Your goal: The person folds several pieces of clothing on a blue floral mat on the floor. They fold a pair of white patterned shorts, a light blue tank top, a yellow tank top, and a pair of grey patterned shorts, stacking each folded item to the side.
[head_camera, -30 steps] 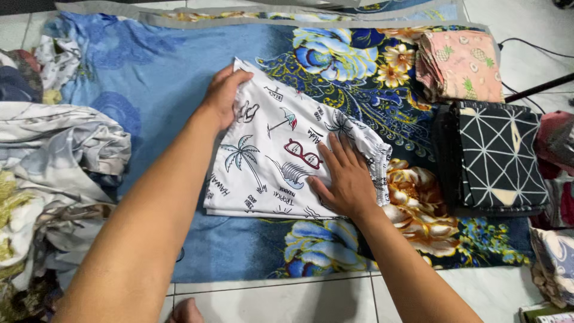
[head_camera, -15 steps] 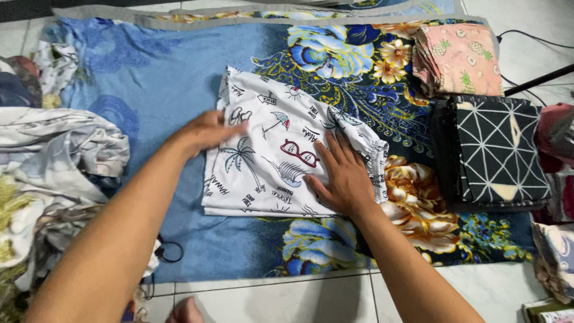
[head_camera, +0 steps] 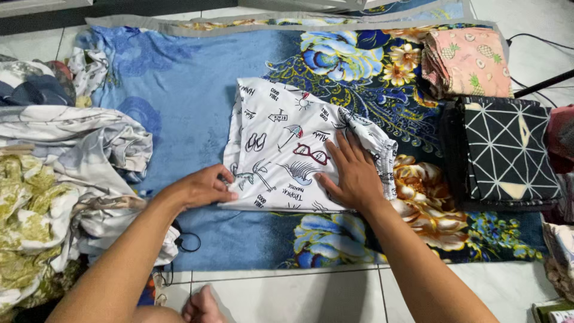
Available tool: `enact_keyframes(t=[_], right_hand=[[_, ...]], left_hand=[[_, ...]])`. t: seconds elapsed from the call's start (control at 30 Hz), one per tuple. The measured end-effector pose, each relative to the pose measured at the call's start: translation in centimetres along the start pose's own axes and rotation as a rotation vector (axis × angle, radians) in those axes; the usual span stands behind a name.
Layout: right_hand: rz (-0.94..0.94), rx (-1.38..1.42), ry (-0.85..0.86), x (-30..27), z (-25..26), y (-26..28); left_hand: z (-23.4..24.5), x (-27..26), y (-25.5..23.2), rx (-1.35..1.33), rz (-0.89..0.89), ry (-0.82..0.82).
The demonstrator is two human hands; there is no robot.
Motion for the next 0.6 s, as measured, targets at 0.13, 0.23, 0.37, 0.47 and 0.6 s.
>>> enact_keyframes(t=[0.13,0.23,0.37,0.47,0.6], right_hand=[[0.01,-0.002,0.027,-0.1,-0.5,-0.1],[0.017,0.0,0.043,0.2,-0.6,-0.2],[0.009,-0.01,0.063,0.1,-0.7,-0.4],[0.01,-0.026,0.078,0.0,-0.6,0.2],[0.023,-0.15,0.102,0.5,0.1,0.7]], left_hand=[[1.7,0.1,0.8,-0.151,-0.08,-0.203],[4.7,-0.2,-0.1,-0.08,-0.188,-0.518],[7.1,1.4,-5.4,-0.034,-0.525,-0.75],[9.1,6.4,-7.5,-0.172,-0.533,-0.721],[11.9,13.6,-8.4,-0.222,-0.377,-0.729]])
Point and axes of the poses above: each hand's wrist, its own x-axis towards the middle knuckle, its own z-axis out of the back of the hand, y = z × x, the point moved 10 cm from there along x, towards the middle knuckle
